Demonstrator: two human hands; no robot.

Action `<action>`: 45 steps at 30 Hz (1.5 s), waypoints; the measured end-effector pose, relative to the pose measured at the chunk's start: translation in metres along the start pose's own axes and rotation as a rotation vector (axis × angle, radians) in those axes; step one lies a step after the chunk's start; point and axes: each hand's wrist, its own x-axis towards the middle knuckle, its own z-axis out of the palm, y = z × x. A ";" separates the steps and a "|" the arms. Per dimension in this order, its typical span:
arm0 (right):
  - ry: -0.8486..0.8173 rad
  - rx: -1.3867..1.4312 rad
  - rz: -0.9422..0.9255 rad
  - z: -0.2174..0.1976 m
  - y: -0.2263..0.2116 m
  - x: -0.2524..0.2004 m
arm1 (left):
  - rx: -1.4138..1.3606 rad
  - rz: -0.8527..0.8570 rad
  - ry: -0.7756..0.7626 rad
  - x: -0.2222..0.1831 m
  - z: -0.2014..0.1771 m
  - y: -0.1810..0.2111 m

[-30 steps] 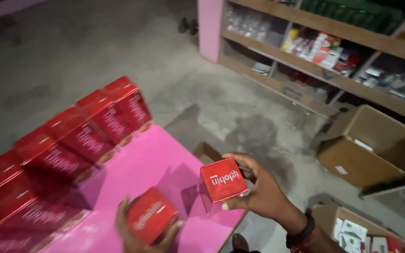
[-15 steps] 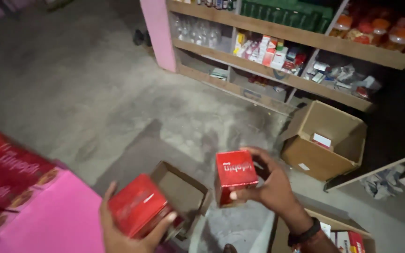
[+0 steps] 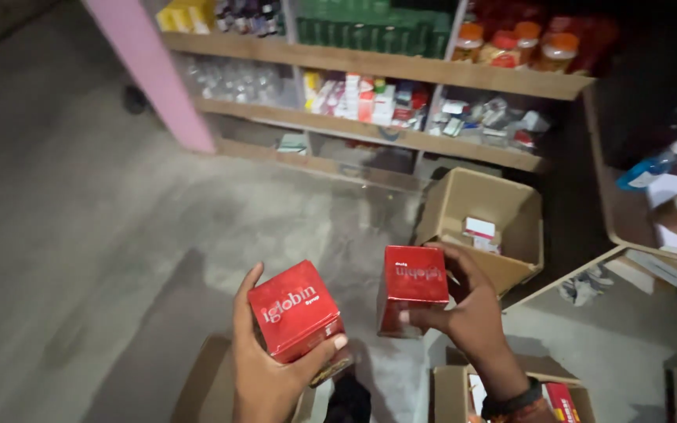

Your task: Organize red syrup boxes on a pharmacy shelf.

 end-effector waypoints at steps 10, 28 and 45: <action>0.228 -0.130 0.051 -0.037 0.013 0.155 | 0.029 0.169 -0.212 0.201 0.072 -0.023; 0.393 -0.139 0.003 -0.093 0.048 0.396 | 0.221 0.507 -0.412 0.485 0.210 -0.057; 0.751 -0.488 -0.320 -0.295 0.019 0.636 | 0.085 0.434 -0.677 0.719 0.418 -0.036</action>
